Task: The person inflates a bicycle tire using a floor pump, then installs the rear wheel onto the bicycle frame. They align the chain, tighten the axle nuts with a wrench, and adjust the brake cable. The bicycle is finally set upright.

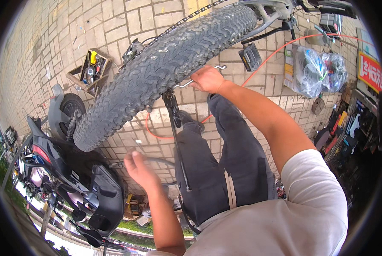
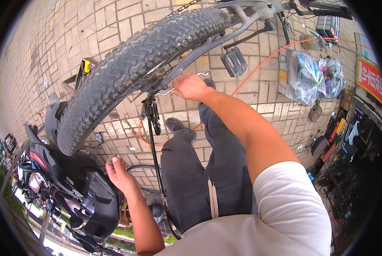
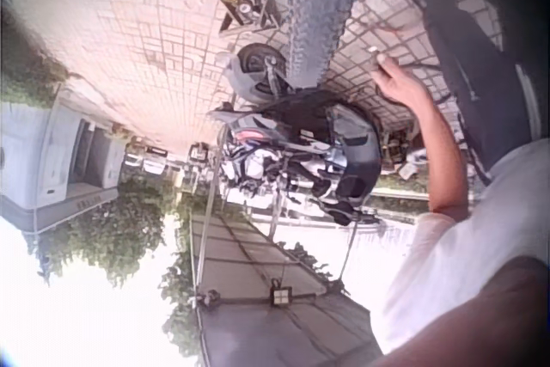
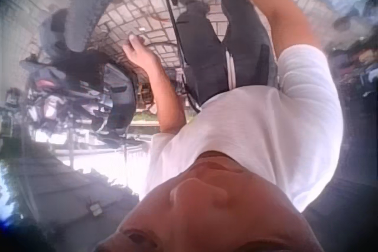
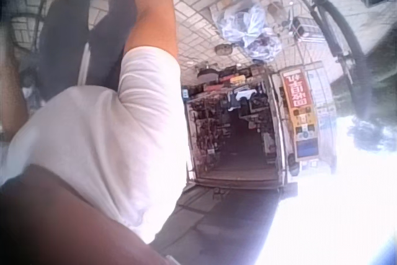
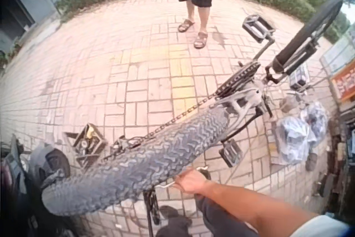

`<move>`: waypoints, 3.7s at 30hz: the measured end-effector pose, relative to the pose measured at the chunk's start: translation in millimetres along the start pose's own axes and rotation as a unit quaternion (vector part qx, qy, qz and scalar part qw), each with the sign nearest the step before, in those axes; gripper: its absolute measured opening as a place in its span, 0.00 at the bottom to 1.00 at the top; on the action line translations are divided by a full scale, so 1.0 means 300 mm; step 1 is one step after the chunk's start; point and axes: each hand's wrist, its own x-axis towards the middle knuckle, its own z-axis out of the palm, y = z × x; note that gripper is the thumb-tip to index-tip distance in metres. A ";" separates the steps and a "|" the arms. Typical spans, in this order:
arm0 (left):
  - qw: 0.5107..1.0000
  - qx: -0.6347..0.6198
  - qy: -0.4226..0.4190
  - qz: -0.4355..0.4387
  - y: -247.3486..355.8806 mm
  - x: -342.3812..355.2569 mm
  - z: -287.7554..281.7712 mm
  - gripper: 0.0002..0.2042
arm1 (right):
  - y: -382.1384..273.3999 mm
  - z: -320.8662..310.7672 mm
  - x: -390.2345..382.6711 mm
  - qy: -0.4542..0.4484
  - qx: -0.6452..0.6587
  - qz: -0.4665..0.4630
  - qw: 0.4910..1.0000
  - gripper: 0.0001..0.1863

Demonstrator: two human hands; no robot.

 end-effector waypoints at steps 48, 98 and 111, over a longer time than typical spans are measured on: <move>0.732 -0.645 0.023 -0.218 -0.371 0.081 0.825 0.09 | -0.078 -0.398 -0.046 -0.203 -0.113 -0.017 0.973 0.08; 0.921 -0.344 0.040 -0.179 -0.353 0.077 0.772 0.18 | 0.408 0.207 -0.039 -0.052 -0.052 0.171 0.982 0.13; 0.885 -0.422 0.045 -0.190 -0.408 0.068 0.805 0.22 | 0.273 -0.021 -0.012 -0.219 -0.080 0.109 0.966 0.13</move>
